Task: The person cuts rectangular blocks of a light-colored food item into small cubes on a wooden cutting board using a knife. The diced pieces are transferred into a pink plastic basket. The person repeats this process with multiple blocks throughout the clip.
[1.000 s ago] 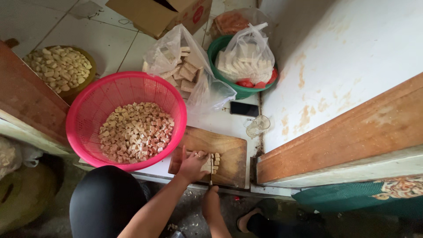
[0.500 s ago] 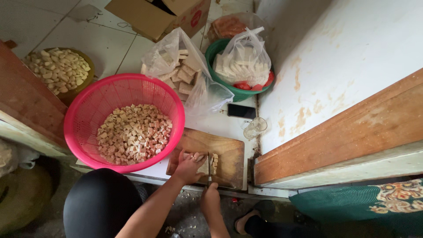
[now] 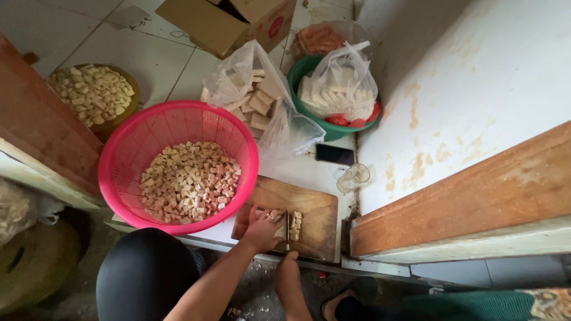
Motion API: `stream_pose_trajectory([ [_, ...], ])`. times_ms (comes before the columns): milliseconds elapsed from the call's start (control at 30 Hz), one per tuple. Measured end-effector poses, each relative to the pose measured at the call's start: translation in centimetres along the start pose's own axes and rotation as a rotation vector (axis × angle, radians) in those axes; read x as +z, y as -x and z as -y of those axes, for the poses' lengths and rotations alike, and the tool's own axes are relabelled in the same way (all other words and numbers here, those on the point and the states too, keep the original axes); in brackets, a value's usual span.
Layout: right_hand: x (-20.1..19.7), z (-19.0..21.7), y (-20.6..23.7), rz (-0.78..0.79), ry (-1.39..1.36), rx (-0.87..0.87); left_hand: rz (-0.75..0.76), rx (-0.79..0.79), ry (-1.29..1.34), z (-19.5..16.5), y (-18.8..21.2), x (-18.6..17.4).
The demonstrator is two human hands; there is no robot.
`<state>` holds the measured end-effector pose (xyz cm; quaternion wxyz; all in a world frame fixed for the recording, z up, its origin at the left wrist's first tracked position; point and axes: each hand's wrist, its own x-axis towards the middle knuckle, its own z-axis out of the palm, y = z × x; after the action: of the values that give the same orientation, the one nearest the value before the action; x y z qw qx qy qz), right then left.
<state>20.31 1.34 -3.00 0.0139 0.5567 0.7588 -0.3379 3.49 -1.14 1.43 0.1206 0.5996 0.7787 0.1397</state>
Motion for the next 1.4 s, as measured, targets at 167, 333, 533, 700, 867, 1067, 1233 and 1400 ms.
stream_pose_trajectory([
  [167, 0.2, 1.1, -0.8, -0.004, -0.211, 0.084, -0.058, 0.019, 0.059, 0.2, 0.0, 0.6],
  [333, -0.1, 1.8, -0.9, 0.051, -0.549, 0.405, -0.144, 0.027, 0.085, 0.3, 0.0, 0.6],
  [533, 0.8, 0.8, 0.6, -0.005, -0.609, 0.437, -0.079, -0.099, 0.106, -0.1, 0.5, -1.0],
  [700, 0.2, -0.3, 0.8, -0.034, -0.083, -0.054, -0.066, -0.035, 0.121, 0.6, 0.4, -1.3],
  [867, -1.1, 0.4, 1.1, -0.088, -0.058, -0.091, -0.071, -0.014, 0.135, 1.4, 0.4, -0.2],
  [1067, -2.4, 2.0, 2.5, -0.043, -0.064, -0.098, -0.053, -0.021, 0.133, 1.4, 0.1, 0.6],
  [1233, -2.3, 2.2, 2.5, -0.038, -0.027, -0.062, -0.023, -0.029, 0.122, 1.2, -0.1, 0.6],
  [1400, -1.2, 1.3, 1.4, -0.009, 0.017, -0.068, -0.007, -0.036, 0.097, 0.9, 0.0, 0.4],
])
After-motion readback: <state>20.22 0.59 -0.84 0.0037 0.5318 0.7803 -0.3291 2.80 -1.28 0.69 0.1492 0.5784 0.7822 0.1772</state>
